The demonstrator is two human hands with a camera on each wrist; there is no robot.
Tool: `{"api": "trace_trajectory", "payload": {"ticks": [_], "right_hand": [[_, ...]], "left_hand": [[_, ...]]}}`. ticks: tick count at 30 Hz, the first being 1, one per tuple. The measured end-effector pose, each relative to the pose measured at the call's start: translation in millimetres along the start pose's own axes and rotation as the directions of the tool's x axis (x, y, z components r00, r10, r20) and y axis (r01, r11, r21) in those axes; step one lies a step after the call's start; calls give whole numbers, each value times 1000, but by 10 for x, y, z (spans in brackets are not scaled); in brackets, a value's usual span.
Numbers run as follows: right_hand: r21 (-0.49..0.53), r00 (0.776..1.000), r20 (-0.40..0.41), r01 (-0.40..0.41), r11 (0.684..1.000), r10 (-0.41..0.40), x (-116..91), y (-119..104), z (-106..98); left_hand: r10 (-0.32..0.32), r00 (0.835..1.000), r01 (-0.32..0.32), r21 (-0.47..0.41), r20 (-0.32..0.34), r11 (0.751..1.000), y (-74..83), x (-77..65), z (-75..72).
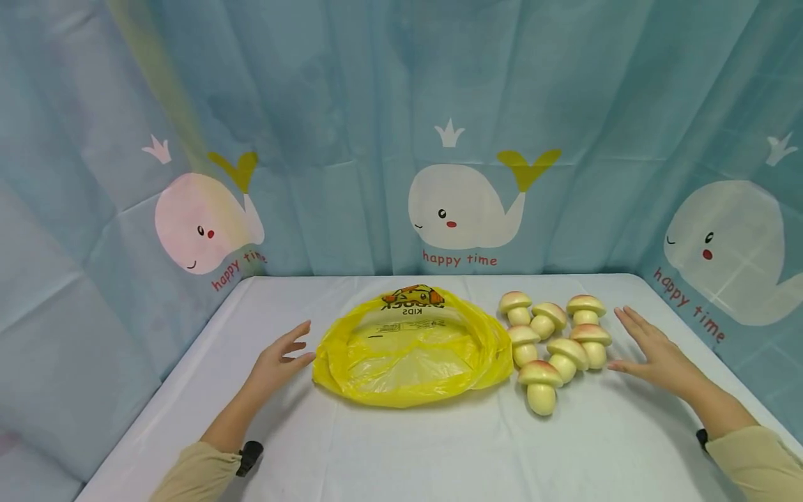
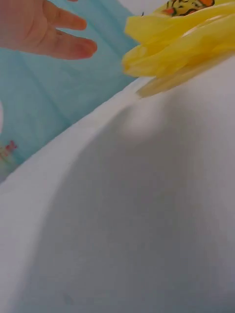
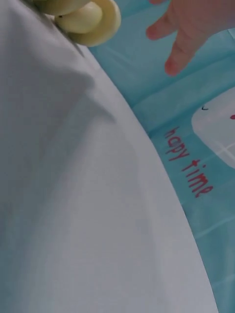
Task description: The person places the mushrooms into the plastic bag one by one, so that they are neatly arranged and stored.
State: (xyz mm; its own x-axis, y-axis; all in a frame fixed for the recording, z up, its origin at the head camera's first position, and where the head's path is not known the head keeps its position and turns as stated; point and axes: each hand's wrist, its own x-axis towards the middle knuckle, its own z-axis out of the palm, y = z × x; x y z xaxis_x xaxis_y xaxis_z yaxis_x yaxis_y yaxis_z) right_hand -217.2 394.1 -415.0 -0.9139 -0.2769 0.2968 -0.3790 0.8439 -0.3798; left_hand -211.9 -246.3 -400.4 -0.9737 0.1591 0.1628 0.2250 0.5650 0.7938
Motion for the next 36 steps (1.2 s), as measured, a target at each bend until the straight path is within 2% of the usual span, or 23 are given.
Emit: {"api": "trace_trajectory", "payload": {"ticks": [3,6,11,15,17,20,24,28,33,36], "right_hand": [[94,999,19,40,995,-42,28,-9,27],[144,997,36,69,987,-75,50,-14,50],[177,995,59,74,981,-86,69,-44,71],[196,994,96,38,980,-58,97,-97,86],[202,993,106,25,979,-48,121,-123,98],[213,992,121,13,977,-39,162,-156,120],[231,988,152,-10,973,-26,206,-175,151],[233,983,186,-49,971,5,235,-164,174],[227,977,210,-92,969,44,269,-162,173],[223,973,224,-110,969,58,277,-163,165]], "left_hand": [[-88,995,94,-167,45,981,54,23,94],[-189,979,203,-275,77,940,96,63,190],[-308,947,319,-335,86,887,151,160,322],[-388,919,385,-374,70,844,169,212,369],[-410,911,394,-401,49,827,172,222,372],[-410,911,384,-428,34,818,161,216,358],[-400,916,372,-426,26,824,130,193,342],[-414,910,383,-416,19,824,100,185,347],[-440,895,427,-411,69,805,77,202,367],[-445,887,452,-425,122,784,73,226,362]]}}
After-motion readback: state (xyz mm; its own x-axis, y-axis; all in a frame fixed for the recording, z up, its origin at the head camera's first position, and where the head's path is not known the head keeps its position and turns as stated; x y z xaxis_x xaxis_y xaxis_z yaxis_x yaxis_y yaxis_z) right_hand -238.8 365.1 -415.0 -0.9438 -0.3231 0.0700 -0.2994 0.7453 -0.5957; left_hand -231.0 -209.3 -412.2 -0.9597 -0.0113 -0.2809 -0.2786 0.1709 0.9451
